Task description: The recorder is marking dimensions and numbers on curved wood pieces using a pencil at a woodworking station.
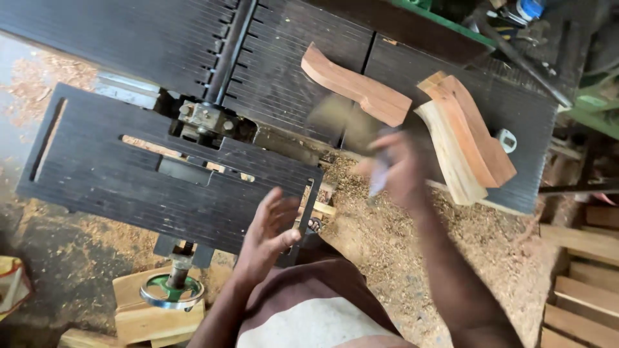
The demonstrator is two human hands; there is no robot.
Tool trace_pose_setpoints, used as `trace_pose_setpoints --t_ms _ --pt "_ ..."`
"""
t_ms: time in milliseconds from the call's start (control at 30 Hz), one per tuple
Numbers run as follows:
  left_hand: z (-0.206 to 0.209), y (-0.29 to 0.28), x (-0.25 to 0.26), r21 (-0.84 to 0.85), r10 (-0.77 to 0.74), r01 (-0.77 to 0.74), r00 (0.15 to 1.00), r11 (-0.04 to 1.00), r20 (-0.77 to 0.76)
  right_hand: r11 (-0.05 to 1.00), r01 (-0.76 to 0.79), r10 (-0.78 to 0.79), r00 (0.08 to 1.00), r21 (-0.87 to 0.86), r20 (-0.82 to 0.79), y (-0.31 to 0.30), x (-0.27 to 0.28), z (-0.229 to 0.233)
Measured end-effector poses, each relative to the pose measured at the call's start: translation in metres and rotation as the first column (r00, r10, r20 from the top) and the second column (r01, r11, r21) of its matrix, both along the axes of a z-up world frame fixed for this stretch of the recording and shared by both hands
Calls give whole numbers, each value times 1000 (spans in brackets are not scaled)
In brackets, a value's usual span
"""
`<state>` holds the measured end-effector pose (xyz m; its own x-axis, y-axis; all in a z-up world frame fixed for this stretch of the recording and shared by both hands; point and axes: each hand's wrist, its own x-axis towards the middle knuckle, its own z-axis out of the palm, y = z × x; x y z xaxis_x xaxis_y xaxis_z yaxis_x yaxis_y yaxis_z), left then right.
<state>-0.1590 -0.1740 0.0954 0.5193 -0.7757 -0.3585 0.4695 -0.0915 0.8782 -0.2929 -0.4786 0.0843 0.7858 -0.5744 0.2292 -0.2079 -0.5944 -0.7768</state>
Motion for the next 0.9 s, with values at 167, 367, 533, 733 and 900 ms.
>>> trace_pose_setpoints --t_ms 167,367,533,733,900 --pt "-18 3 16 -258 292 -399 882 880 -371 965 -228 194 952 -126 -235 36 87 56" --pt "-27 131 39 -151 636 -709 691 689 -345 816 -137 -70 941 -561 -331 -84 86 -26" --pt "-31 215 21 -58 801 -819 570 570 -183 898 -134 -64 902 -419 -427 -71 70 -37" --pt "-31 214 -6 -30 839 -860 504 509 -204 782 -164 342 920 601 -194 28 49 10" --pt "-12 195 -7 -63 804 -828 557 557 -207 286 -240 659 752 928 -8 124 50 16"
